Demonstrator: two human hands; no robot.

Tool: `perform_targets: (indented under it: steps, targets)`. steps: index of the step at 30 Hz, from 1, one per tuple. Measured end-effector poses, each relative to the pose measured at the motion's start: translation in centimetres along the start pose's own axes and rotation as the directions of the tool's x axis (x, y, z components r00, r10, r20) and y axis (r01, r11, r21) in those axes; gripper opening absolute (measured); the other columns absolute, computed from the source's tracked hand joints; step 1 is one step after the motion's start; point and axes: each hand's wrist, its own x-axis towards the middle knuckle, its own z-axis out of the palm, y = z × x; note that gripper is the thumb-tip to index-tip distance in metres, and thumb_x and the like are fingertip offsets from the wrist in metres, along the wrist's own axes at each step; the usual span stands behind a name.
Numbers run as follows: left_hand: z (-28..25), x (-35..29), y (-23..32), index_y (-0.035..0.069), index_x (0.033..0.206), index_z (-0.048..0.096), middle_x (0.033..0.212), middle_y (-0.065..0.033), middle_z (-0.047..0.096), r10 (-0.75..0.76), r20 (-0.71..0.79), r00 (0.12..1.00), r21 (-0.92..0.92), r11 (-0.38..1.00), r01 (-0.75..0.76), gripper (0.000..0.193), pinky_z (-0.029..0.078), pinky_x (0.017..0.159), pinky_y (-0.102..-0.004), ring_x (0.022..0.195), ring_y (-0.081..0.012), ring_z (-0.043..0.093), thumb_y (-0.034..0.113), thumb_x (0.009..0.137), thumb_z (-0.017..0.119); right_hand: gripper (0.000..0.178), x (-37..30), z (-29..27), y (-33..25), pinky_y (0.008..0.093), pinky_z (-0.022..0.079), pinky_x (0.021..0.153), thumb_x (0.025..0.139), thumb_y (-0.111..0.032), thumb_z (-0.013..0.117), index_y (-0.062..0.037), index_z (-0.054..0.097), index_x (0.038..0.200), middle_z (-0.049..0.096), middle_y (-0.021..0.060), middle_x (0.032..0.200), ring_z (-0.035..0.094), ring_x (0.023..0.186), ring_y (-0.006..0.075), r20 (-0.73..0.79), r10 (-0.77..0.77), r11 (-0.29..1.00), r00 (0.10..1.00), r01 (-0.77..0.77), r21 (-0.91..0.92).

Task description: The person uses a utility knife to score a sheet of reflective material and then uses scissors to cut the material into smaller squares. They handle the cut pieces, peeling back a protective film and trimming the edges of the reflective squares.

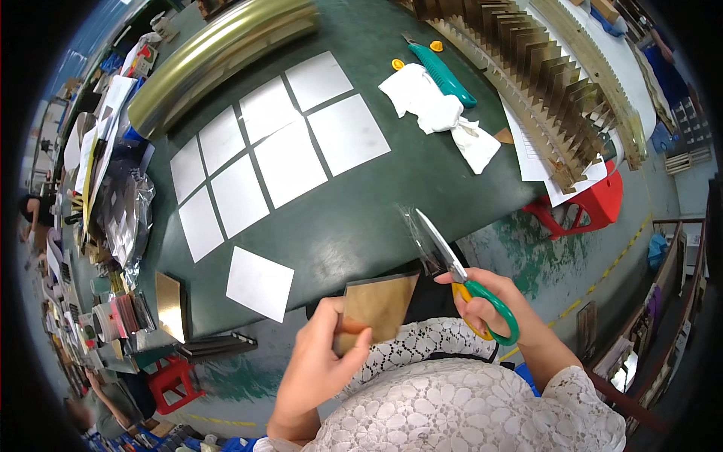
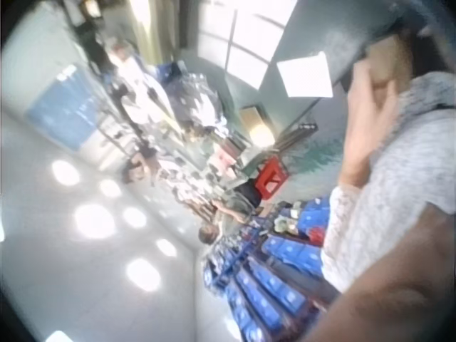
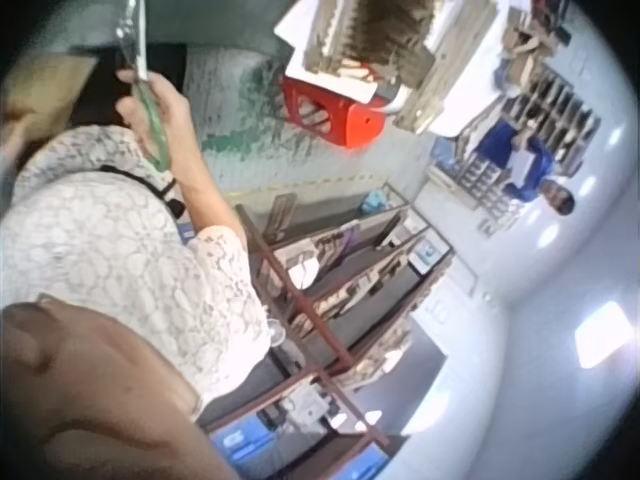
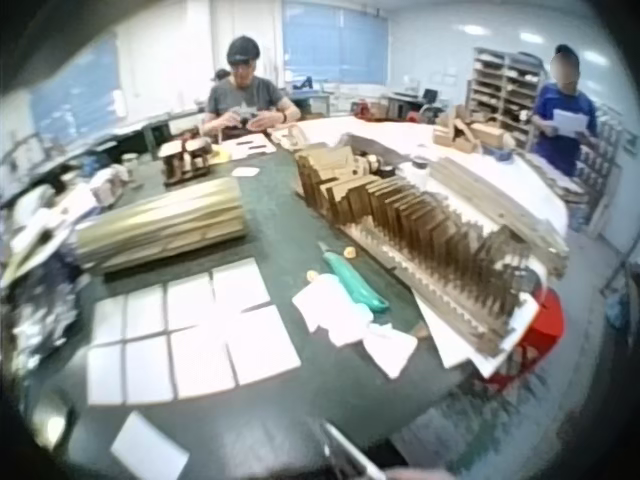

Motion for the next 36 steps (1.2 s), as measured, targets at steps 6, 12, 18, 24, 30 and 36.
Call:
perform_targets:
  steps: [6,12,18,24,30,36]
  targets:
    - [-2.0,1.7,0.5,-0.004,0.098,0.064,0.088,-0.0054,0.064,-0.042,-0.225,0.974,-0.302,0.953,-0.029,0.019,0.048,0.071,-0.0219,0.083,-0.0102,0.062,-0.003,0.079,0.068,0.055,-0.8,0.1,0.5,0.0184,0.038,0.053,0.088,-0.026,0.067,0.0012,0.046,0.131,0.049,-0.0019,0.076,0.046,0.060,0.0036,0.010,-0.107,0.994,0.994,0.107,0.039]
    - [0.2,3.3,-0.8,-0.001,0.113,0.059,0.105,-0.0079,0.064,-0.273,-0.135,0.953,-0.812,0.582,0.052,0.025,0.049,0.079,-0.0248,0.092,-0.0123,0.062,0.012,0.091,0.060,0.091,-1.1,1.4,0.3,0.0186,0.037,0.052,0.073,-0.059,0.071,0.0047,0.043,0.131,0.052,0.0013,0.085,0.047,0.061,0.0050,0.000,-0.058,0.998,0.998,0.058,-0.007]
    - [0.2,3.4,-0.8,-0.001,0.119,0.054,0.113,-0.0087,0.062,-0.190,-0.192,0.963,-0.758,0.652,-0.023,0.032,0.046,0.088,-0.0265,0.101,-0.0130,0.059,0.004,0.089,0.062,0.099,-1.4,1.3,0.5,0.0182,0.038,0.066,0.066,-0.057,0.077,0.0016,0.040,0.136,0.052,0.0018,0.093,0.049,0.076,0.0057,0.036,-0.041,0.999,0.999,0.041,-0.010]
    - [0.3,3.3,-0.5,-0.004,0.120,0.054,0.112,-0.0103,0.062,-0.147,-0.276,0.950,-0.719,0.687,-0.103,0.032,0.046,0.089,-0.0271,0.101,-0.0135,0.059,0.005,0.090,0.062,0.100,-1.1,0.8,1.5,0.0202,0.037,0.074,0.064,-0.053,0.080,0.0001,0.039,0.137,0.052,0.0025,0.096,0.049,0.082,0.0075,0.116,-0.108,0.983,0.987,0.123,-0.133]
    - [0.4,3.2,-0.4,-0.005,0.120,0.053,0.109,-0.0113,0.063,-0.114,-0.271,0.956,-0.682,0.723,-0.107,0.032,0.048,0.086,-0.0268,0.098,-0.0139,0.060,0.006,0.090,0.061,0.085,-1.1,0.6,1.4,0.0258,0.042,0.078,0.065,-0.030,0.085,-0.0059,0.044,0.135,0.052,0.0019,0.097,0.048,0.083,0.0115,0.137,-0.146,0.969,0.980,0.169,-0.178]
    - [0.6,3.1,-0.3,-0.004,0.120,0.053,0.109,-0.0115,0.064,-0.105,-0.249,0.963,-0.692,0.715,-0.101,0.032,0.049,0.086,-0.0269,0.097,-0.0140,0.061,0.005,0.090,0.061,0.085,-1.1,0.7,1.2,0.0261,0.042,0.078,0.065,-0.030,0.085,-0.0058,0.044,0.135,0.052,0.0024,0.097,0.048,0.083,0.0120,0.136,-0.142,0.966,0.980,0.167,-0.198]
